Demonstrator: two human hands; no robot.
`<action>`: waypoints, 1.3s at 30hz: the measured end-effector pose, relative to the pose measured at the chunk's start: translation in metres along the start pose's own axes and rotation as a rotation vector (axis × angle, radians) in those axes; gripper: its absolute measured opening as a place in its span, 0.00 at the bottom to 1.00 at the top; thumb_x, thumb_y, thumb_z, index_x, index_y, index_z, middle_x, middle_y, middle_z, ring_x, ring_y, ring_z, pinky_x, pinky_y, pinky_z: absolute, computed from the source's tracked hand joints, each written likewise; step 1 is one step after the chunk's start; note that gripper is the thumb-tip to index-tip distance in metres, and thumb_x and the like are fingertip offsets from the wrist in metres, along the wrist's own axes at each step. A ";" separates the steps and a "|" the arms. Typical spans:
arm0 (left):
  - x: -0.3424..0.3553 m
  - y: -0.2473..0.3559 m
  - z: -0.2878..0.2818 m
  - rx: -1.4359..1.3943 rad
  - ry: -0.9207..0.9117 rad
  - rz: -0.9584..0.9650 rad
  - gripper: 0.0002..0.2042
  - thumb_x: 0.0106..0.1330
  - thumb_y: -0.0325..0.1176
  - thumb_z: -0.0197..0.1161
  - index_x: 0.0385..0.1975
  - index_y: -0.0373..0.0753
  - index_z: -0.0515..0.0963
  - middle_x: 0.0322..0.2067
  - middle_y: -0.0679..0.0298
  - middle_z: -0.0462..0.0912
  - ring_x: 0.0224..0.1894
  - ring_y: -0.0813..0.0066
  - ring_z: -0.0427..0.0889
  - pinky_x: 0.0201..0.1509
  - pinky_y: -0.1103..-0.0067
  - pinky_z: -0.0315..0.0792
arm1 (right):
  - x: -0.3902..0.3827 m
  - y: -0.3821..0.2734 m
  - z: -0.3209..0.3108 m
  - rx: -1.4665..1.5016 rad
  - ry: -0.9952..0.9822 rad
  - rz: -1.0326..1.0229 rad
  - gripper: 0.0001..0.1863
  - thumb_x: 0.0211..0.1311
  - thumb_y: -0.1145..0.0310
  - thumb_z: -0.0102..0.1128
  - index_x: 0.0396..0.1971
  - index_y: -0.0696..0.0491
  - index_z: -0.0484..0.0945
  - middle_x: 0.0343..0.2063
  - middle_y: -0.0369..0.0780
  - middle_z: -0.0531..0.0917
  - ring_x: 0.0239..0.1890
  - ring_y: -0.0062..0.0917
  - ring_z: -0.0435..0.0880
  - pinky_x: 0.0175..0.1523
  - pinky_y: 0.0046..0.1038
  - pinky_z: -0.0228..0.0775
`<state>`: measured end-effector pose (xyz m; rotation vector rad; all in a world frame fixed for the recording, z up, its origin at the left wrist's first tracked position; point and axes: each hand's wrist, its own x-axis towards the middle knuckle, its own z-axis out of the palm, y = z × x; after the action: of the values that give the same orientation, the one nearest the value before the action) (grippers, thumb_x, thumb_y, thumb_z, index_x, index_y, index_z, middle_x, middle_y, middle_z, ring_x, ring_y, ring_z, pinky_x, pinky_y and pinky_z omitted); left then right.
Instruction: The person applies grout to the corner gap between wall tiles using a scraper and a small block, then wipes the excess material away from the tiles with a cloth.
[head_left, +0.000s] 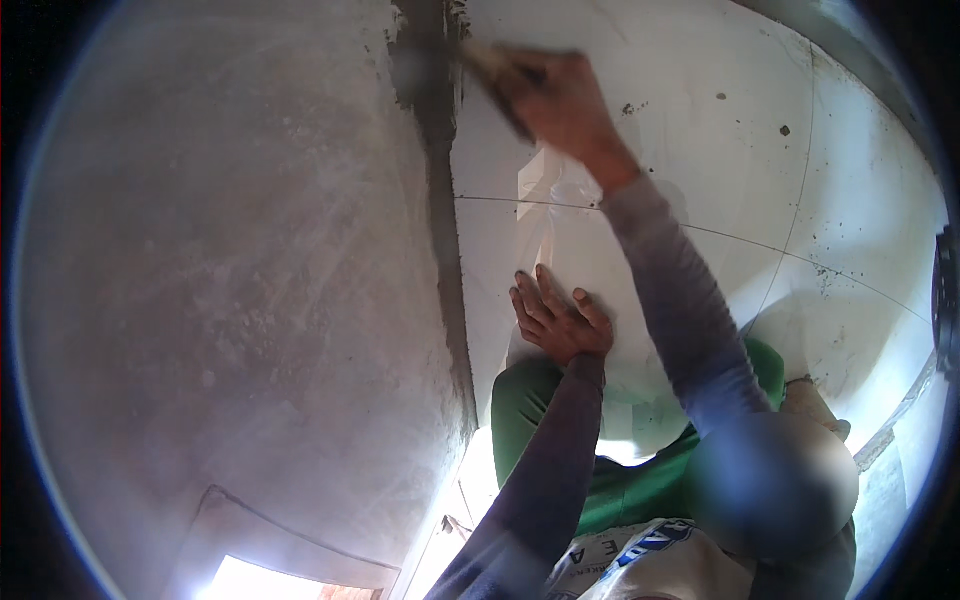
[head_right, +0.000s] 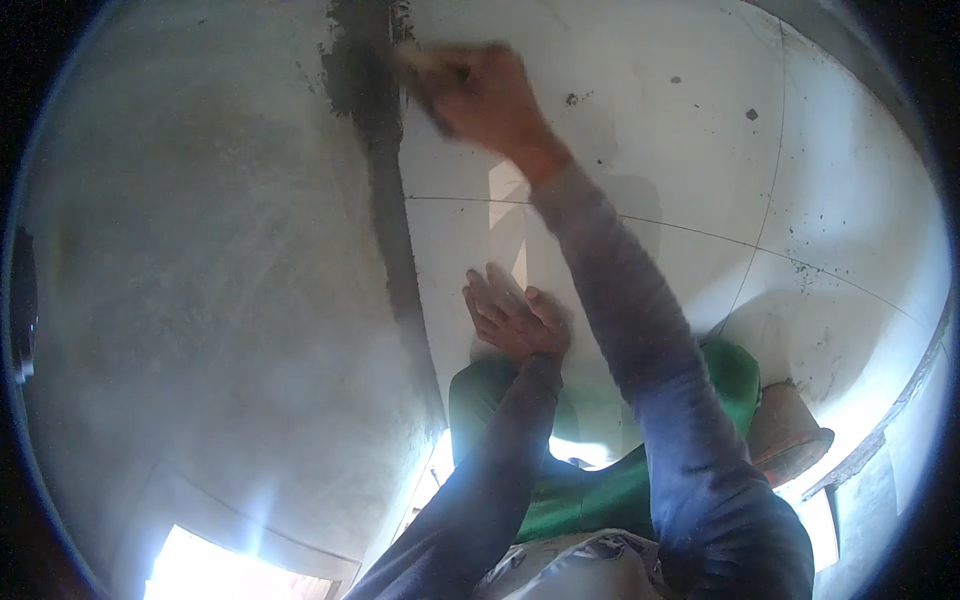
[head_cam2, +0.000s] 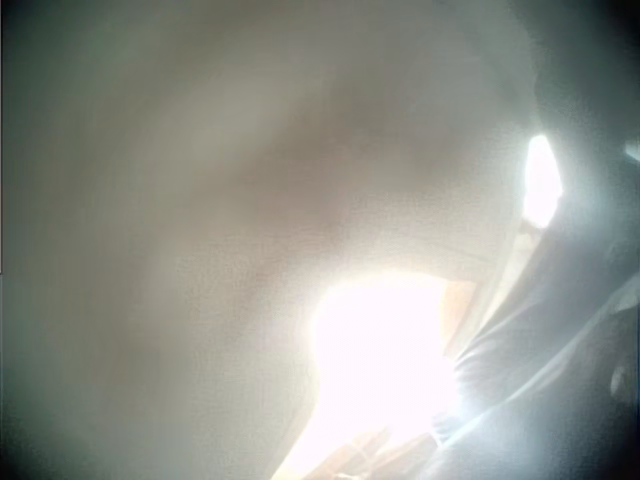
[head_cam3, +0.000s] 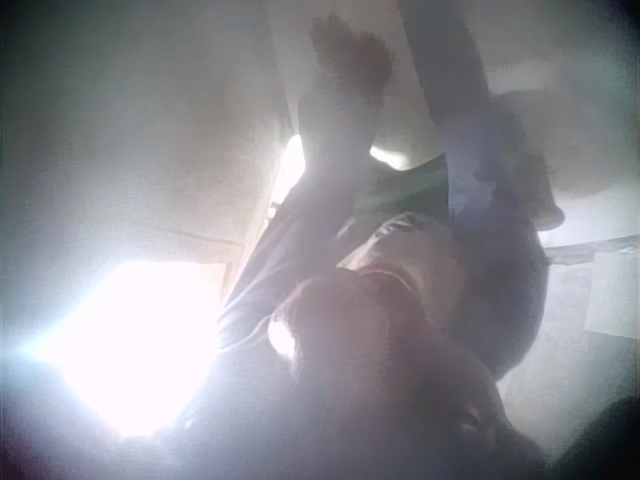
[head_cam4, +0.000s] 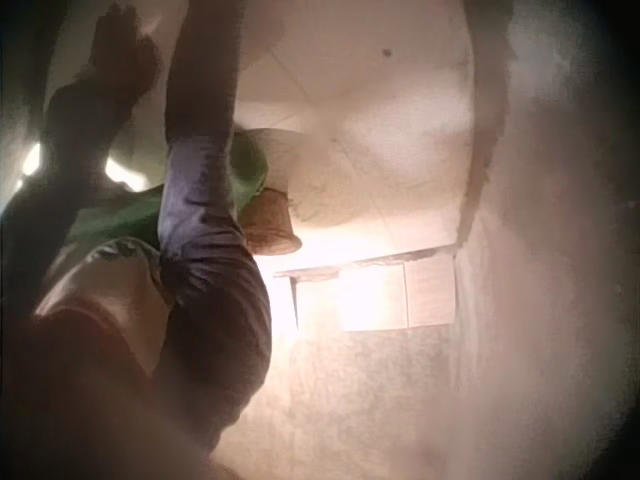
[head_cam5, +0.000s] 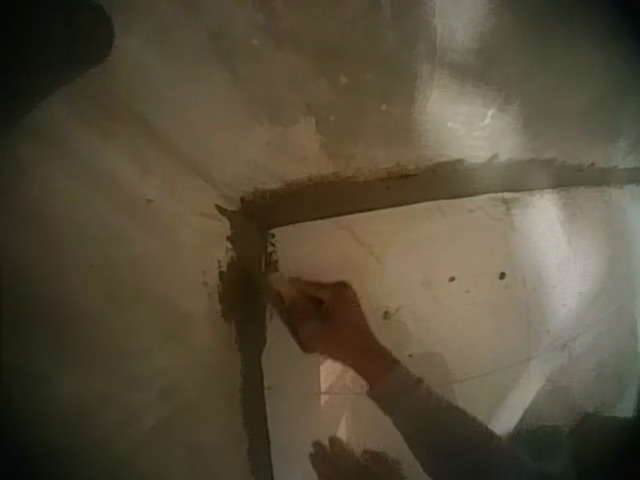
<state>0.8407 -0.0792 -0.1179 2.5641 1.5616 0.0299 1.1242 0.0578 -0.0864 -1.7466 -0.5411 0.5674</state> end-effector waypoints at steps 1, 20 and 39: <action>-0.001 0.000 -0.001 -0.003 -0.005 0.007 0.34 0.81 0.58 0.41 0.78 0.43 0.66 0.80 0.51 0.60 0.81 0.43 0.58 0.78 0.45 0.56 | 0.021 0.007 -0.004 -0.118 0.076 -0.137 0.18 0.73 0.61 0.64 0.55 0.55 0.90 0.27 0.47 0.89 0.26 0.25 0.87 0.36 0.30 0.80; -0.016 -0.014 0.023 -0.062 -0.031 -0.033 0.33 0.80 0.56 0.47 0.79 0.46 0.65 0.80 0.52 0.61 0.80 0.47 0.61 0.76 0.48 0.61 | -0.096 0.013 0.086 0.171 0.161 0.167 0.18 0.73 0.70 0.63 0.59 0.56 0.88 0.32 0.39 0.92 0.32 0.14 0.86 0.39 0.23 0.79; -0.015 -0.013 0.022 0.040 -0.081 -0.003 0.37 0.74 0.45 0.61 0.82 0.47 0.59 0.83 0.55 0.55 0.81 0.47 0.58 0.77 0.47 0.58 | -0.103 0.014 0.098 0.024 0.149 0.026 0.14 0.73 0.69 0.64 0.54 0.55 0.89 0.32 0.40 0.92 0.31 0.19 0.89 0.40 0.26 0.82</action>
<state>0.8243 -0.0890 -0.1401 2.5588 1.5528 -0.1051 0.9837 0.0638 -0.1117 -1.7588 -0.4062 0.4558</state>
